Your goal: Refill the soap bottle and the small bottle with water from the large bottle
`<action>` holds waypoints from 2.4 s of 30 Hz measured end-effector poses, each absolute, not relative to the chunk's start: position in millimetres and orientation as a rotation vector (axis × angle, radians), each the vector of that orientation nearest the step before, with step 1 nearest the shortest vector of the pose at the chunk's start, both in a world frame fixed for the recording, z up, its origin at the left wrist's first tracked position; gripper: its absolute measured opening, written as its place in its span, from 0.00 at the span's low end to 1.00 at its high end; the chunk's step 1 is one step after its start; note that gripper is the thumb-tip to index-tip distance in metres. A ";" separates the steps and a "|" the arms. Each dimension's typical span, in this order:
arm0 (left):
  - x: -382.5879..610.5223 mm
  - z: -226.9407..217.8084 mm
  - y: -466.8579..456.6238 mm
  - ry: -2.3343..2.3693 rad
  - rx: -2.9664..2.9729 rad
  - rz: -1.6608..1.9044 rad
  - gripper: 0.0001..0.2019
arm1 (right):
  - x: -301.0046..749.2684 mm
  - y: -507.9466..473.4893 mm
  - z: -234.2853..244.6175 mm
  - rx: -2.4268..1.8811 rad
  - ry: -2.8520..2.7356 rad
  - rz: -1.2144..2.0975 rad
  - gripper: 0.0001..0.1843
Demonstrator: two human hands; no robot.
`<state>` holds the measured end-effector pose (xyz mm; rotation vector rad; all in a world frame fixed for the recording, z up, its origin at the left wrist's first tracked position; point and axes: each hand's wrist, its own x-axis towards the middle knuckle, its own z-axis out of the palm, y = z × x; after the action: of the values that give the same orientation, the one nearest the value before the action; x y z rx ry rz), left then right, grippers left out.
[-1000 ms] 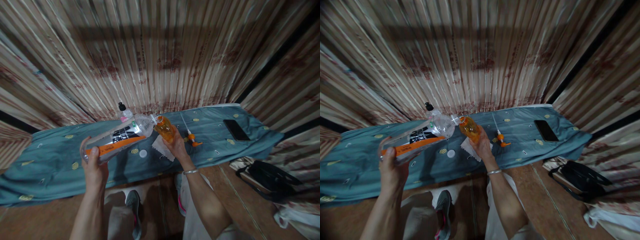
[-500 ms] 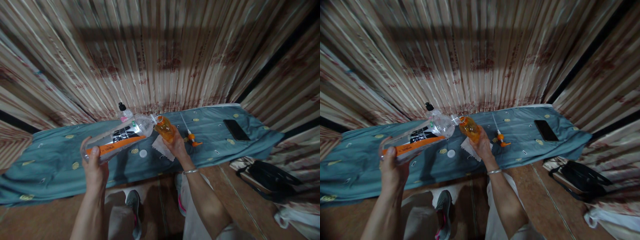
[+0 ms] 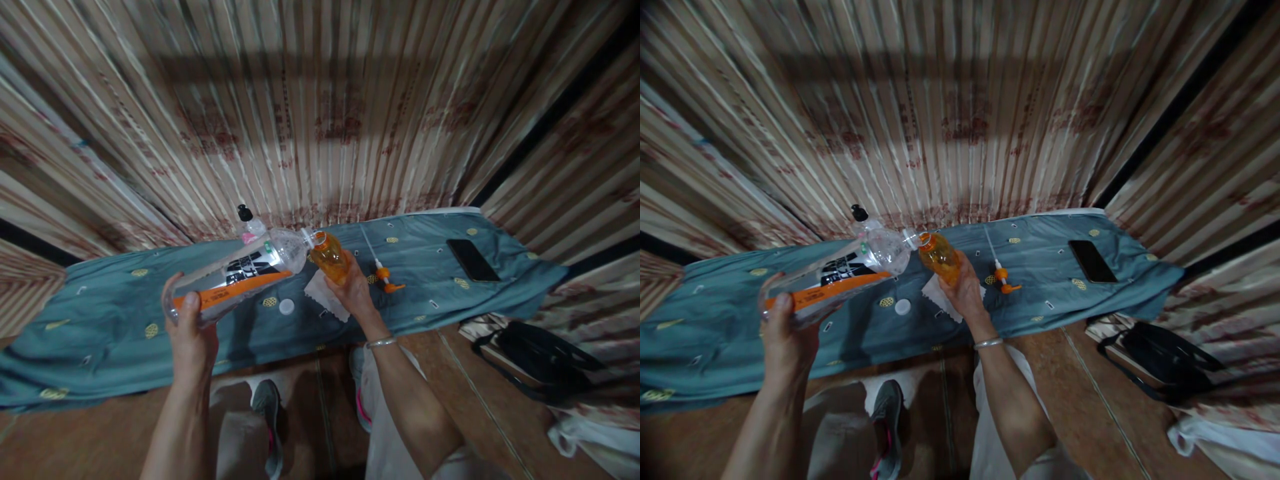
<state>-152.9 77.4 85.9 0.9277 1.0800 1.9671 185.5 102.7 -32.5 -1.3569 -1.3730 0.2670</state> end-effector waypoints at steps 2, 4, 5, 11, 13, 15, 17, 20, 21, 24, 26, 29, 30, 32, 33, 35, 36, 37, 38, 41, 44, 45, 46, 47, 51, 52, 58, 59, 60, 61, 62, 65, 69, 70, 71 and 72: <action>-152.4 86.8 77.4 1.081 0.915 1.961 0.35 | 185.4 102.3 -31.6 -1.352 -1.374 0.270 0.46; -152.6 86.9 77.6 1.091 0.933 1.947 0.34 | 185.5 101.9 -30.6 -1.355 -1.379 0.278 0.45; -152.9 86.5 77.9 1.095 0.948 1.944 0.34 | 185.5 101.7 -30.1 -1.359 -1.380 0.281 0.45; -154.9 82.3 81.6 1.111 0.981 1.946 0.37 | 185.1 101.2 -29.6 -1.367 -1.369 0.269 0.46; -154.2 82.2 82.0 1.114 0.981 1.944 0.35 | 185.1 101.1 -30.0 -1.361 -1.366 0.274 0.45; -152.9 83.3 81.3 1.111 0.976 1.951 0.35 | 185.2 101.2 -30.4 -1.354 -1.360 0.284 0.44; -151.5 85.1 79.7 1.109 0.966 1.957 0.35 | 185.1 101.3 -30.7 -1.351 -1.352 0.292 0.45; -150.4 87.8 76.7 1.110 0.951 1.937 0.34 | 184.3 101.4 -30.3 -1.353 -1.342 0.302 0.45; -150.4 88.3 76.0 1.111 0.952 1.926 0.33 | 184.0 101.4 -29.9 -1.353 -1.340 0.305 0.46; -150.7 88.9 75.5 1.125 0.940 1.921 0.34 | 183.6 100.9 -28.0 -1.359 -1.336 0.315 0.46; -150.9 88.6 76.3 1.123 0.907 1.934 0.37 | 183.7 100.5 -26.5 -1.368 -1.340 0.326 0.45; -151.5 87.6 78.0 1.104 0.869 1.952 0.38 | 184.1 100.2 -25.3 -1.377 -1.349 0.339 0.45; -151.9 86.9 78.6 1.101 0.869 1.952 0.38 | 184.2 100.3 -25.2 -1.379 -1.350 0.340 0.46; -153.4 85.1 79.7 1.097 0.885 1.948 0.37 | 184.1 100.5 -25.7 -1.384 -1.346 0.341 0.46; -154.2 84.1 80.4 1.097 0.902 1.943 0.37 | 184.0 100.8 -26.1 -1.382 -1.344 0.341 0.46; -155.6 82.3 81.5 1.103 0.940 1.943 0.36 | 183.7 101.3 -27.0 -1.367 -1.342 0.338 0.45; -156.0 81.7 82.0 1.107 0.954 1.945 0.36 | 183.7 101.5 -27.4 -1.358 -1.342 0.334 0.45; -156.1 81.3 82.2 1.110 0.960 1.950 0.36 | 183.7 101.7 -27.8 -1.351 -1.343 0.330 0.45; -156.0 81.1 82.2 1.110 0.958 1.956 0.36 | 183.8 101.7 -27.9 -1.348 -1.344 0.325 0.45; -154.9 81.4 81.3 1.103 0.941 1.968 0.36 | 184.2 101.2 -27.7 -1.354 -1.349 0.317 0.45; -154.0 81.9 79.2 1.108 0.962 1.960 0.36 | 184.4 100.5 -27.1 -1.374 -1.356 0.312 0.44; -153.8 82.2 78.4 1.113 0.970 1.954 0.36 | 184.4 100.5 -27.1 -1.379 -1.358 0.311 0.45; -153.6 82.5 77.6 1.120 0.973 1.948 0.35 | 184.3 100.6 -27.2 -1.381 -1.359 0.309 0.45; -153.4 82.9 76.9 1.126 0.976 1.939 0.34 | 184.3 100.8 -27.4 -1.380 -1.358 0.307 0.45; -152.5 85.0 75.6 1.152 0.987 1.925 0.34 | 184.2 102.3 -29.6 -1.351 -1.350 0.309 0.45; -152.3 85.4 75.7 1.157 0.980 1.927 0.34 | 184.2 102.6 -30.3 -1.343 -1.348 0.307 0.45; -152.0 85.7 77.2 1.135 0.944 1.950 0.35 | 184.9 103.7 -33.8 -1.319 -1.370 0.264 0.45; -152.2 85.4 77.3 1.138 0.956 1.946 0.35 | 185.2 103.7 -34.0 -1.322 -1.376 0.260 0.45; -152.4 85.1 77.3 1.142 0.966 1.941 0.35 | 185.5 103.7 -34.2 -1.323 -1.380 0.256 0.45; -152.6 85.0 77.4 1.144 0.968 1.939 0.35 | 185.8 103.8 -34.3 -1.322 -1.382 0.252 0.45; -152.7 85.0 77.4 1.142 0.966 1.939 0.35 | 186.1 103.9 -34.5 -1.320 -1.383 0.247 0.46; -151.9 86.3 76.6 1.139 0.949 1.946 0.36 | 186.8 104.3 -34.7 -1.328 -1.384 0.239 0.47; -148.6 90.8 73.7 1.158 0.917 1.941 0.34 | 187.3 104.1 -34.0 -1.369 -1.383 0.251 0.47; -147.6 92.2 72.9 1.155 0.908 1.943 0.34 | 187.3 103.7 -33.6 -1.374 -1.383 0.255 0.46; -146.7 93.6 72.3 1.149 0.900 1.948 0.34 | 187.3 103.4 -33.0 -1.376 -1.381 0.259 0.46; -145.8 94.8 71.7 1.141 0.892 1.949 0.34 | 187.2 102.9 -32.3 -1.378 -1.379 0.264 0.46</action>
<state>-145.8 71.7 94.8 0.8922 1.1411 1.9494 187.2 102.9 -32.3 -1.3779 -1.3794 0.2638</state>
